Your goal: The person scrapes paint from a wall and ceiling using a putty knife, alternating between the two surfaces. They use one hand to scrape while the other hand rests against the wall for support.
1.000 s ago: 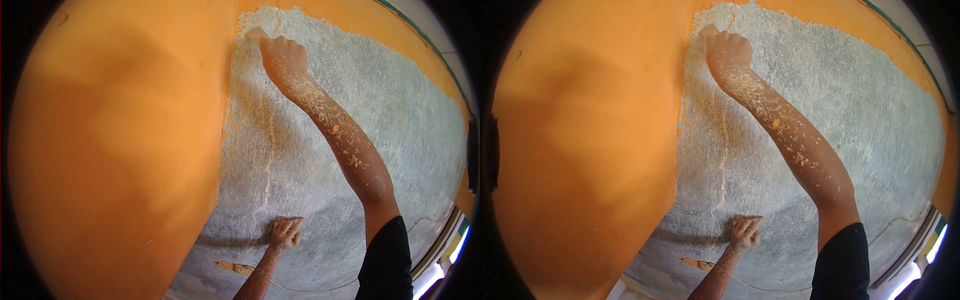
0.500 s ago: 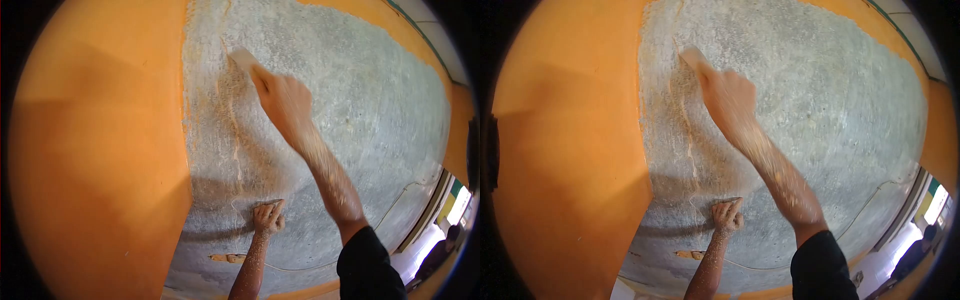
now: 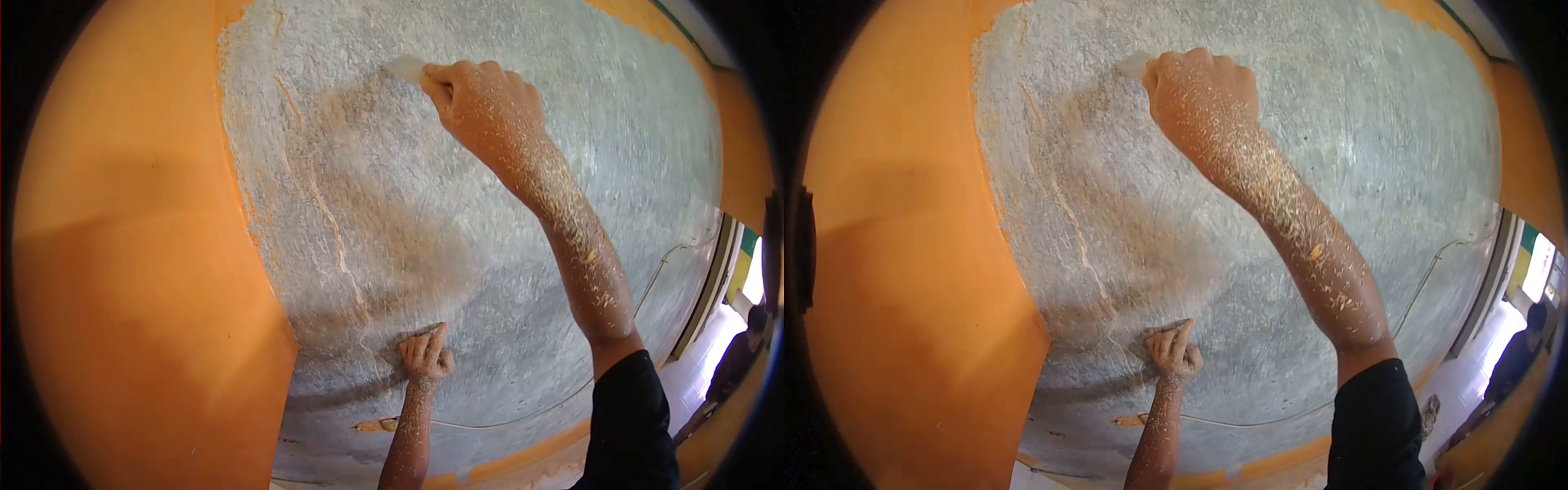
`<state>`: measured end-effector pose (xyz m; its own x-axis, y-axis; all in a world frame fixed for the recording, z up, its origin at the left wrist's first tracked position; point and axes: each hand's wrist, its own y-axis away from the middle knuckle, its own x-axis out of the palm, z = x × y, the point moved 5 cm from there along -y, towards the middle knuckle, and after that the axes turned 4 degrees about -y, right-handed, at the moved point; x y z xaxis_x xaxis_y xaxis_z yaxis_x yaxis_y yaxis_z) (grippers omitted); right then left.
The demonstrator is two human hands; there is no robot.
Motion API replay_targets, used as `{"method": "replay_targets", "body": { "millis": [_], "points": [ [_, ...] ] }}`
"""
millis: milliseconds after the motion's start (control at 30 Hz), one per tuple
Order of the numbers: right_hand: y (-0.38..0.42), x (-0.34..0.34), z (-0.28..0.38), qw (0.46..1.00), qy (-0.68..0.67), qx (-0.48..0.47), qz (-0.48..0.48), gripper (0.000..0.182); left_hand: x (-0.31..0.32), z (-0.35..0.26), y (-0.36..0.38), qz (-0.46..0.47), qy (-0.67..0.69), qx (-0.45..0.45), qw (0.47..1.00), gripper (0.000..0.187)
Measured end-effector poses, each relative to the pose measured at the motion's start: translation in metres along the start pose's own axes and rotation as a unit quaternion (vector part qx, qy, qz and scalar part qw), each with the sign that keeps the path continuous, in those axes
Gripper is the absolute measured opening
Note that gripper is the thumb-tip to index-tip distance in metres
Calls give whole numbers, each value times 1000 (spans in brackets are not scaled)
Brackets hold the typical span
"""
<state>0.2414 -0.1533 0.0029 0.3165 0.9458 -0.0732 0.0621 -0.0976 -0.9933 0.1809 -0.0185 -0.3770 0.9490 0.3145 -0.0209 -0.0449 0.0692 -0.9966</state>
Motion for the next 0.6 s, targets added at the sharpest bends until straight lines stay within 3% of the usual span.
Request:
{"method": "replay_targets", "body": {
  "millis": [33,133,333,433,533,600],
  "points": [
    [-5,2,2,1000,0,9,29,26,0,0,1,-6,-2,3,1000,46],
    [-32,6,5,997,60,-48,-30,27,5,0,-3,-26,2,11,1000,46],
    [-28,8,-2,992,87,-87,-5,26,2,-1,-1,-24,-13,9,1000,46],
    [-33,3,3,979,138,-136,-63,26,4,-3,-2,-23,-7,13,1000,43],
    [-49,9,1,990,108,-91,19,27,3,0,-1,-32,-18,14,999,43],
    [-54,4,4,988,115,-106,7,28,4,-3,0,-30,-19,14,999,43]
  ]
}}
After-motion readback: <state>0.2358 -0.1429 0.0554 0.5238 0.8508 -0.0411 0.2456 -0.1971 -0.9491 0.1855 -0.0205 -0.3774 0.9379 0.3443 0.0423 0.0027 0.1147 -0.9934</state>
